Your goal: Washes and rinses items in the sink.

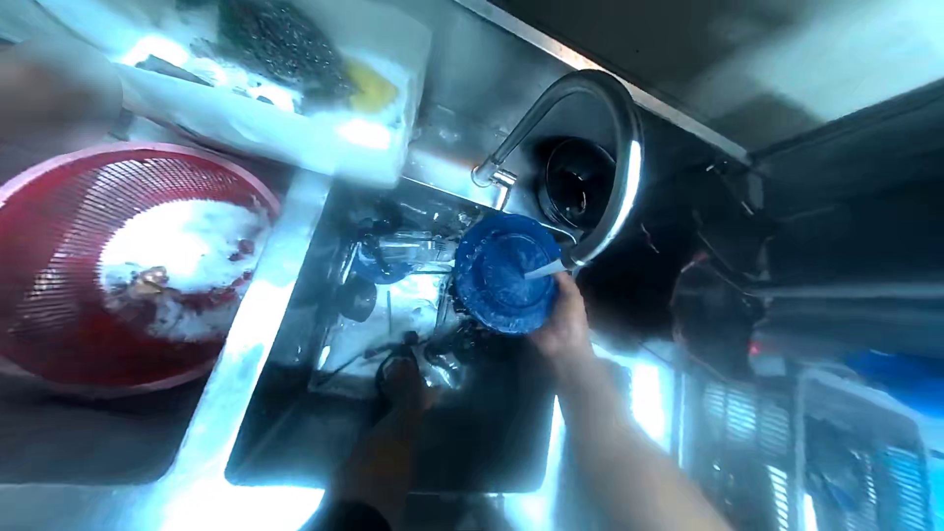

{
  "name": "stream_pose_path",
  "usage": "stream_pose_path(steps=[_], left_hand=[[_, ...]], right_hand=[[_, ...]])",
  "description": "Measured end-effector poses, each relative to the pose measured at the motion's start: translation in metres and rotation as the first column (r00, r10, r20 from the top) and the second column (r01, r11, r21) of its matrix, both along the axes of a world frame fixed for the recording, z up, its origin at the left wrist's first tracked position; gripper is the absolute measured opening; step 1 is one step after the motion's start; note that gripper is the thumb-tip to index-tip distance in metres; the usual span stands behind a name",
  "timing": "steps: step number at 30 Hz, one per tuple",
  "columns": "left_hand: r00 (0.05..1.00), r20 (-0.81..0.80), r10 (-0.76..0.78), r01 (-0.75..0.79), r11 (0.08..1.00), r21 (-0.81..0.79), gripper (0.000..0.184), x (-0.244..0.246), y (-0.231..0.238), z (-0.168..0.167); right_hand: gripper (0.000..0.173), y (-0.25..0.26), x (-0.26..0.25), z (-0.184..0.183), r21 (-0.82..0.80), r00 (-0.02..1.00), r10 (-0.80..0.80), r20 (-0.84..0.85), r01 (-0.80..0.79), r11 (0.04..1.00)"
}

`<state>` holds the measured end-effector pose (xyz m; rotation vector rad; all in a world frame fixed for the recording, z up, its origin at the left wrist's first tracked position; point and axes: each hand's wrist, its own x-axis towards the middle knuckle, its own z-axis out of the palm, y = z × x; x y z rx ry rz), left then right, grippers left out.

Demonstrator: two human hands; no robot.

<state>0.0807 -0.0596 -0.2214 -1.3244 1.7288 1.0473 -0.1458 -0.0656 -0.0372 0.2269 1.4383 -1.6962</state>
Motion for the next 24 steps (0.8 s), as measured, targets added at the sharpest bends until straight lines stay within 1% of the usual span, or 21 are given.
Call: stream_pose_path(steps=[1,2,3,4,5,6,7,8,9,10,11,12,13,14,15,17,18,20,21,23,24], left_hand=[[0.999,-0.007,-0.051,0.050,0.997,-0.058,0.090,0.002,0.000,0.007],[0.995,-0.026,-0.094,0.091,0.990,-0.105,0.068,0.004,-0.001,0.013],[0.992,-0.042,-0.116,0.108,0.983,-0.148,0.055,0.006,-0.005,0.016],[0.994,-0.053,-0.090,0.081,0.983,-0.167,0.047,0.004,-0.010,0.016],[0.998,-0.058,-0.028,0.020,0.989,-0.144,0.042,-0.001,-0.017,0.014],[0.996,-0.068,0.049,-0.057,0.991,-0.123,0.043,-0.006,-0.025,0.011],[0.984,-0.104,0.144,-0.156,0.981,-0.117,0.046,-0.012,-0.032,0.006],[0.944,-0.194,0.267,-0.295,0.946,-0.134,0.048,-0.018,-0.039,0.001],[0.872,-0.313,0.377,-0.435,0.890,-0.140,0.049,-0.026,-0.045,0.000],[0.777,-0.416,0.472,-0.552,0.829,-0.090,0.048,-0.038,-0.050,0.005],[0.662,-0.495,0.563,-0.648,0.761,-0.002,0.045,-0.053,-0.053,0.018],[0.513,-0.546,0.662,-0.726,0.674,0.136,0.043,-0.070,-0.054,0.034],[0.352,-0.559,0.751,-0.763,0.576,0.293,0.039,-0.088,-0.053,0.050],[0.230,-0.554,0.800,-0.753,0.507,0.420,0.033,-0.105,-0.053,0.068],[0.153,-0.532,0.833,-0.718,0.464,0.519,0.031,-0.122,-0.053,0.085],[0.056,-0.516,0.855,-0.649,0.424,0.632,0.033,-0.150,-0.053,0.109],[0.026,-0.514,0.857,-0.623,0.416,0.663,0.038,-0.160,-0.052,0.120],[0.000,-0.545,0.839,-0.627,0.425,0.653,0.048,-0.176,-0.046,0.142],[0.000,-0.558,0.830,-0.633,0.432,0.642,0.053,-0.180,-0.042,0.150],[-0.017,-0.572,0.820,-0.609,0.445,0.657,0.042,-0.182,-0.036,0.156],[-0.017,-0.581,0.814,-0.580,0.465,0.669,0.037,-0.181,-0.036,0.158]], right_hand=[[0.043,0.010,0.003,0.000,-0.045,1.000,-0.002,0.019,0.003,0.999],[0.046,0.020,0.007,0.001,-0.078,0.999,0.017,0.035,-0.014,0.997],[0.047,0.027,0.009,0.002,-0.115,0.998,0.026,0.050,-0.020,0.993],[0.045,0.032,0.009,0.004,-0.134,0.998,0.014,0.060,-0.006,0.991],[0.042,0.036,0.009,0.006,-0.138,0.998,0.001,0.062,0.008,0.990],[0.037,0.039,0.010,0.009,-0.117,0.999,-0.002,0.051,0.008,0.993],[0.032,0.040,0.011,0.012,-0.080,1.000,0.010,0.028,-0.007,0.997],[0.029,0.040,0.014,0.017,-0.019,0.999,0.050,-0.019,-0.050,0.999],[0.029,0.040,0.019,0.025,0.065,0.989,0.121,-0.086,-0.116,0.991],[0.032,0.043,0.024,0.034,0.175,0.957,0.235,-0.171,-0.205,0.963],[0.034,0.047,0.029,0.045,0.304,0.895,0.369,-0.251,-0.289,0.908],[0.034,0.053,0.033,0.056,0.428,0.799,0.502,-0.330,-0.347,0.835],[0.031,0.060,0.034,0.064,0.505,0.689,0.603,-0.403,-0.382,0.774],[0.029,0.070,0.033,0.070,0.548,0.590,0.660,-0.465,-0.394,0.738],[0.028,0.085,0.031,0.078,0.556,0.521,0.672,-0.527,-0.386,0.736],[0.025,0.125,0.026,0.098,0.497,0.453,0.599,-0.660,-0.335,0.800],[0.023,0.151,0.023,0.109,0.439,0.445,0.525,-0.725,-0.288,0.851],[0.022,0.211,0.015,0.126,0.284,0.446,0.313,-0.838,-0.133,0.950],[0.023,0.244,0.009,0.134,0.187,0.475,0.185,-0.861,-0.043,0.981],[0.028,0.312,-0.007,0.143,0.023,0.538,-0.075,-0.840,0.174,0.984],[0.032,0.345,-0.017,0.144,-0.039,0.564,-0.208,-0.799,0.298,0.954]])
